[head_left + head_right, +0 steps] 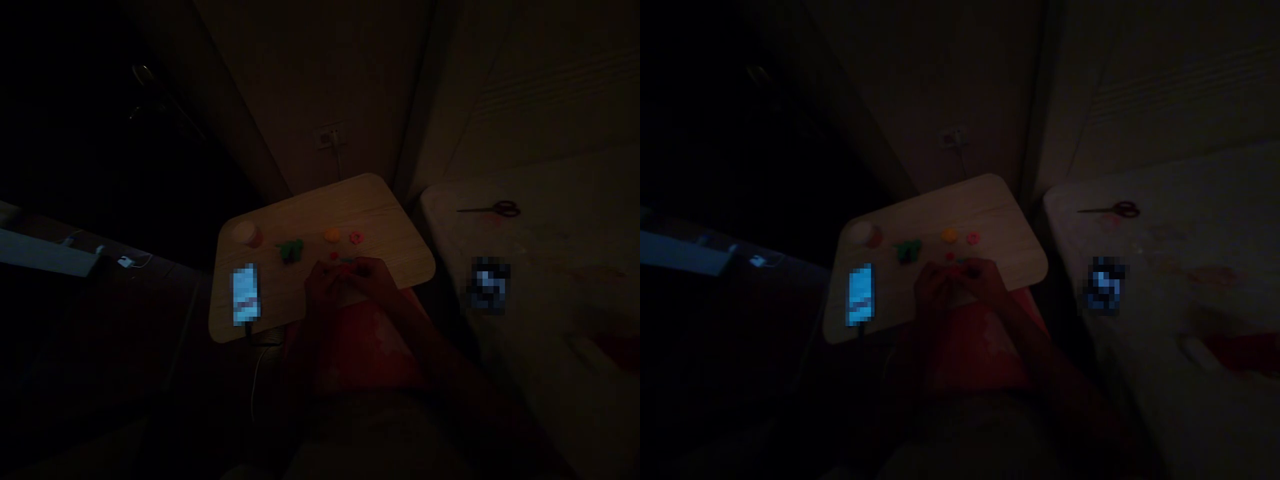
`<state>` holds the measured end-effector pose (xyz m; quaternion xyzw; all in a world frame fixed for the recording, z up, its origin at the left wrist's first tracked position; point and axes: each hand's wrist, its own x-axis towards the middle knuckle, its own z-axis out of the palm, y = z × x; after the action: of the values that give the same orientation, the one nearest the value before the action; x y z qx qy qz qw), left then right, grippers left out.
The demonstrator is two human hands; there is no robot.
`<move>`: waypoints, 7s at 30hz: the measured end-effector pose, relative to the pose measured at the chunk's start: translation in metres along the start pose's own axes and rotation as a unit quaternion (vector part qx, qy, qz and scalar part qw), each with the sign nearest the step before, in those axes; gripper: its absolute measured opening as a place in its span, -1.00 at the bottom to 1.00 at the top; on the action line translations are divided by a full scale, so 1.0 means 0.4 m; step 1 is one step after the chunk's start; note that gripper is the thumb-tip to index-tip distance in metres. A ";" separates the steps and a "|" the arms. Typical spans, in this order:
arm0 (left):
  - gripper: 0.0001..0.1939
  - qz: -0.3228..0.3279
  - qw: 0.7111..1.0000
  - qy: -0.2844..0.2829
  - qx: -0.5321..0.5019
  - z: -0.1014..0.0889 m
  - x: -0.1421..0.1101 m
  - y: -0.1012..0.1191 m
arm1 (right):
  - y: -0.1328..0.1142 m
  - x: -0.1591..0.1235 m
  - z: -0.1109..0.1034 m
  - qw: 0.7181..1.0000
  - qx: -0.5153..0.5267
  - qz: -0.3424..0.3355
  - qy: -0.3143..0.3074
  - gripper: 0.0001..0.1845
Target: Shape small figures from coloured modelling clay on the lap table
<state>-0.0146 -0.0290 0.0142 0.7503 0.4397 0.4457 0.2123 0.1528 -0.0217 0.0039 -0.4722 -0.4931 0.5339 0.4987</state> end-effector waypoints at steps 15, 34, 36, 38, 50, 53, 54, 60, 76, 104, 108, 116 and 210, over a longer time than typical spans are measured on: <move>-0.75 -0.065 0.972 -0.039 -0.221 -0.007 0.012 -0.009 | -0.057 -0.013 -0.023 0.983 0.129 0.059 -0.117 -0.61; -0.70 0.087 0.989 0.000 0.121 -0.024 0.014 -0.005 | -0.033 -0.003 -0.012 0.997 0.063 0.042 -0.036 -0.52; -0.69 0.080 0.988 -0.010 0.133 -0.021 0.009 -0.008 | -0.027 -0.002 -0.002 0.998 0.030 0.046 -0.019 -0.53; -0.69 0.059 0.989 -0.023 0.131 -0.017 0.004 -0.007 | -0.021 0.001 0.007 0.999 -0.014 0.048 0.011 -0.54; -0.69 -0.073 0.990 0.043 -0.110 -0.001 0.001 0.029 | -0.036 -0.005 0.005 0.998 0.052 0.040 -0.012 -0.56; -0.65 -0.120 0.975 0.034 -0.183 0.003 0.002 0.027 | -0.047 -0.009 0.002 0.998 0.050 0.029 -0.018 -0.57; -0.66 -0.128 0.973 0.032 -0.189 0.003 0.003 0.026 | -0.047 -0.008 0.002 0.998 0.046 0.027 -0.017 -0.57; -0.74 -0.167 0.967 0.051 -0.185 0.005 0.015 0.030 | -0.032 -0.006 0.002 0.999 0.029 0.012 0.002 -0.61; -0.70 -0.113 0.969 0.017 -0.218 0.007 0.021 0.016 | -0.027 -0.014 -0.015 0.998 0.059 0.013 -0.029 -0.67; -0.80 -0.165 0.971 0.045 -0.169 0.050 0.020 0.042 | 0.013 0.011 -0.032 0.969 0.249 0.003 -0.005 -0.55; -0.81 -0.199 0.963 0.062 -0.171 0.041 0.019 0.047 | 0.001 0.007 -0.025 0.991 0.133 -0.025 0.019 -0.69; -0.83 -0.247 0.954 0.050 -0.165 0.033 0.019 0.044 | -0.024 -0.017 -0.057 0.962 -0.172 -0.162 0.136 -0.90; -0.73 0.053 0.991 -0.011 -0.124 -0.009 0.050 0.048 | -0.049 -0.032 -0.039 0.941 0.250 0.105 -0.204 -0.49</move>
<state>-0.0043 -0.0224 0.0392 0.7454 0.3385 0.4990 0.2842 0.1704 -0.0334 0.0224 -0.2622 -0.3824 0.7745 0.4304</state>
